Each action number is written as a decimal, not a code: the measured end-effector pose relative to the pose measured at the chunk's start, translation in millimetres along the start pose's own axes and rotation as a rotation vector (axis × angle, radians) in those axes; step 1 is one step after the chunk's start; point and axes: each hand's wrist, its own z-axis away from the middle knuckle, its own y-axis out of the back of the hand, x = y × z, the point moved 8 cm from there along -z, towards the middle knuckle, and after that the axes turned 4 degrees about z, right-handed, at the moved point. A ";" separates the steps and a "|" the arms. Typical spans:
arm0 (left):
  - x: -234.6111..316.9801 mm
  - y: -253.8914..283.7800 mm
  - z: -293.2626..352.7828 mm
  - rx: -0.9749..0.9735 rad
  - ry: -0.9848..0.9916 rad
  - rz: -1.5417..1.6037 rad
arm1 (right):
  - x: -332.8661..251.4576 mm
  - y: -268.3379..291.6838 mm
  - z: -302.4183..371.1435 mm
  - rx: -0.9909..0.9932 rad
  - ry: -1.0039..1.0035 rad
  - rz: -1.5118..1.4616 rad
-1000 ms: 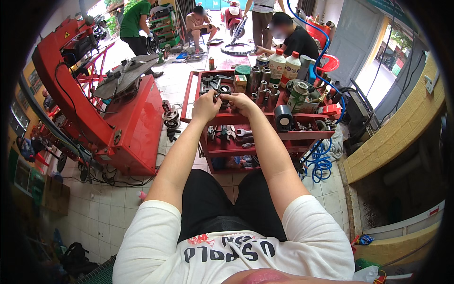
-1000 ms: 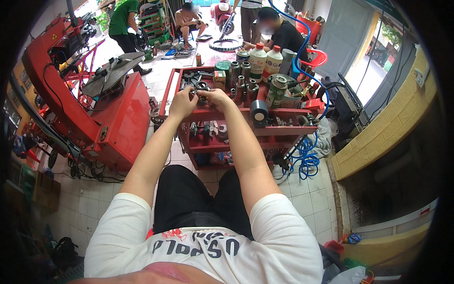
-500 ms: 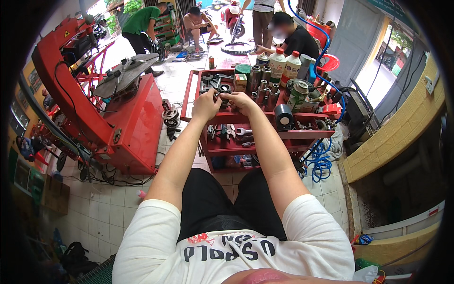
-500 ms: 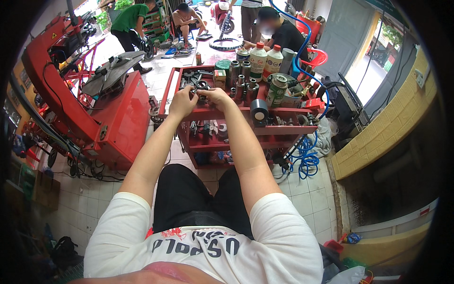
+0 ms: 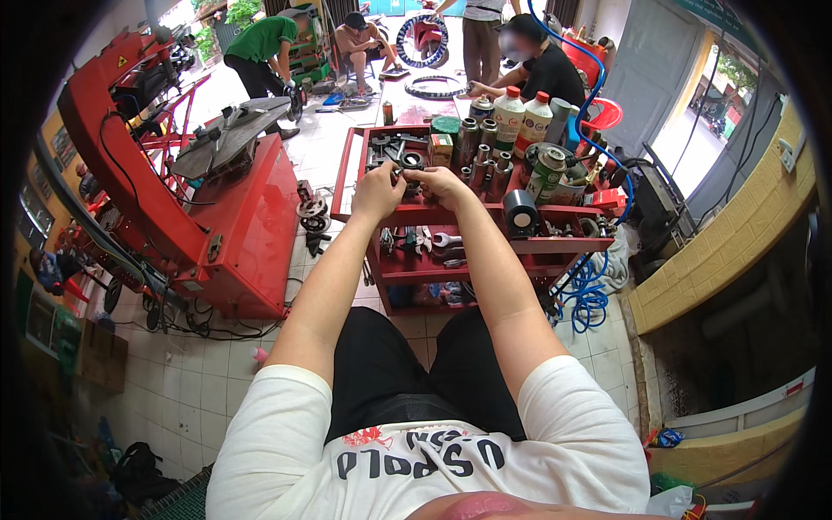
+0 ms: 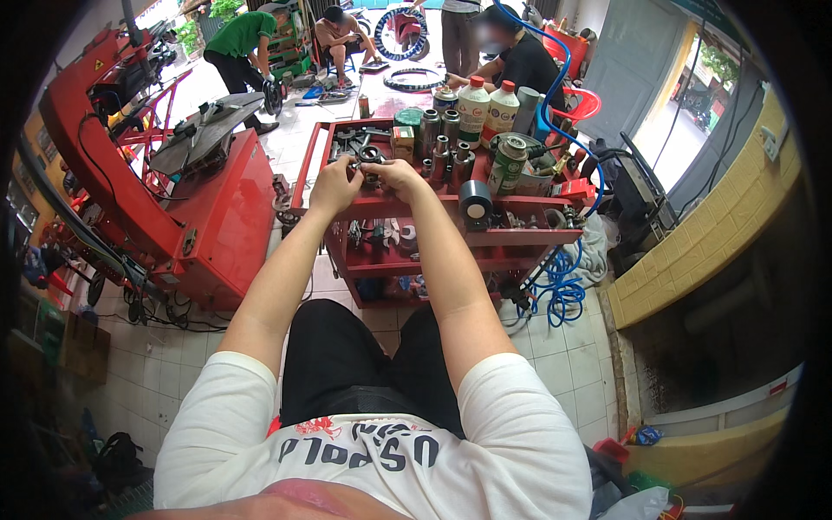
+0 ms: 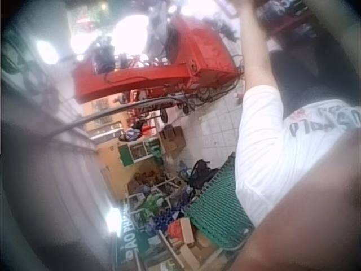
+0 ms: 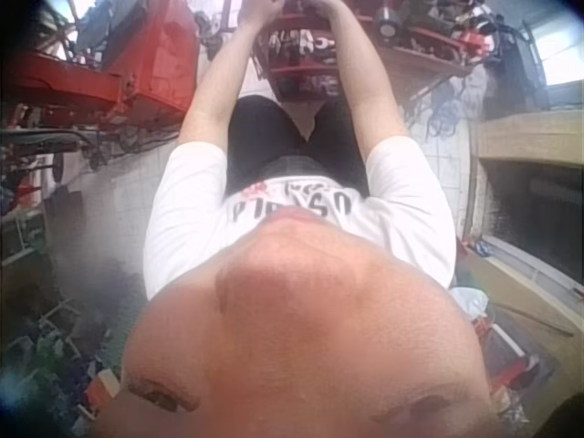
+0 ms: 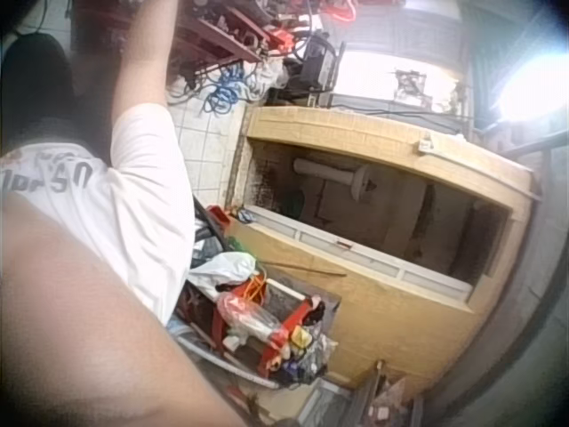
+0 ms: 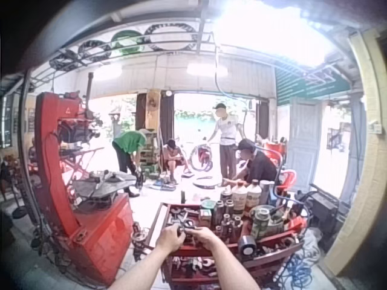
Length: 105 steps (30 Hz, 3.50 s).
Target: The person sits in a workshop and repeatedly picks up small mechanical parts from a red tool cart, inspects them, and places them back. The person handles various small metal components, including gears and cylindrical pieces, without using any tools.
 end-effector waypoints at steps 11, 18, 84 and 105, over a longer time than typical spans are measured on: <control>-2.9 -1.2 -0.3 0.007 -0.009 0.010 | 8.8 4.7 -9.6 0.020 -0.025 0.007; -2.6 0.2 0.0 0.013 -0.012 0.005 | 7.9 3.8 -9.2 0.008 -0.012 0.000; -53.8 6.7 -10.4 0.179 0.240 0.120 | -28.6 55.4 7.8 0.713 0.276 0.997; -44.5 3.9 -11.2 0.141 0.204 0.120 | -5.3 57.6 -11.2 0.542 -0.029 1.328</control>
